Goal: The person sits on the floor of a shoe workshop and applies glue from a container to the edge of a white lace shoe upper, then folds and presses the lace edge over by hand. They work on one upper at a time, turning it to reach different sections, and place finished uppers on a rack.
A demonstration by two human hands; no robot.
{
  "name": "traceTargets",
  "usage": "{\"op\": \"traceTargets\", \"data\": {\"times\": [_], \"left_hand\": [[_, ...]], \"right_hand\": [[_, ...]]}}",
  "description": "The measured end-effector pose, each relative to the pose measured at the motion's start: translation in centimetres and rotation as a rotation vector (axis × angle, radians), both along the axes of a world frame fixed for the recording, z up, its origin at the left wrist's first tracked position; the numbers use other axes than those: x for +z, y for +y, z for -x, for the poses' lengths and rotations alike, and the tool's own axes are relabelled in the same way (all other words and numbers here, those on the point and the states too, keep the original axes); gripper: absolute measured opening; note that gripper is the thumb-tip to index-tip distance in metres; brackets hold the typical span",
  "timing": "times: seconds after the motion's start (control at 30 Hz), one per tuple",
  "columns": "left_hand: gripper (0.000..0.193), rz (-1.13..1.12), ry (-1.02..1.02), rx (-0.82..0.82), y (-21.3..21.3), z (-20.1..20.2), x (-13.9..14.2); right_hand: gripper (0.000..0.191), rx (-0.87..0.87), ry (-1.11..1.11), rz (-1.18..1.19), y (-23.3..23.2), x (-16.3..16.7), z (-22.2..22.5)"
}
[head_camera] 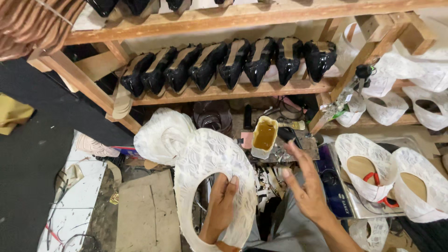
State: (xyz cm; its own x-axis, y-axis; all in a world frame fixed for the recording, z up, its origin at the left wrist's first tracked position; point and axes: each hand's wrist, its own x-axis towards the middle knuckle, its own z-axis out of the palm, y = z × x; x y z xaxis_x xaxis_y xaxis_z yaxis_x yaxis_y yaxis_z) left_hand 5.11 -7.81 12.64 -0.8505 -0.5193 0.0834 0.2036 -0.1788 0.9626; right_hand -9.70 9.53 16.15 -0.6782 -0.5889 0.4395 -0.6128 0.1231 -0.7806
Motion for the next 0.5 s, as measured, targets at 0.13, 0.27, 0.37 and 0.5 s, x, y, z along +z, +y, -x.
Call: {"op": "traceTargets", "data": {"times": [0.13, 0.27, 0.37, 0.5], "left_hand": [[0.029, 0.402, -0.227, 0.148, 0.1, 0.9, -0.2], [0.036, 0.54, -0.701, 0.205, 0.8, 2.3, 0.7], [0.024, 0.429, -0.242, 0.242, 0.4, 4.0, 1.3], [0.047, 0.162, 0.02, -0.314, -1.2, 6.7, 2.1]], "right_hand": [[0.078, 0.16, -0.538, 0.277, 1.3, -1.0, 0.5], [0.073, 0.036, -0.827, 0.287, 2.2, -5.2, -1.2], [0.07, -0.06, -0.912, 0.266, 3.6, -9.9, -1.6], [0.072, -0.114, -1.05, 0.329, 6.0, -15.7, -1.6]]}}
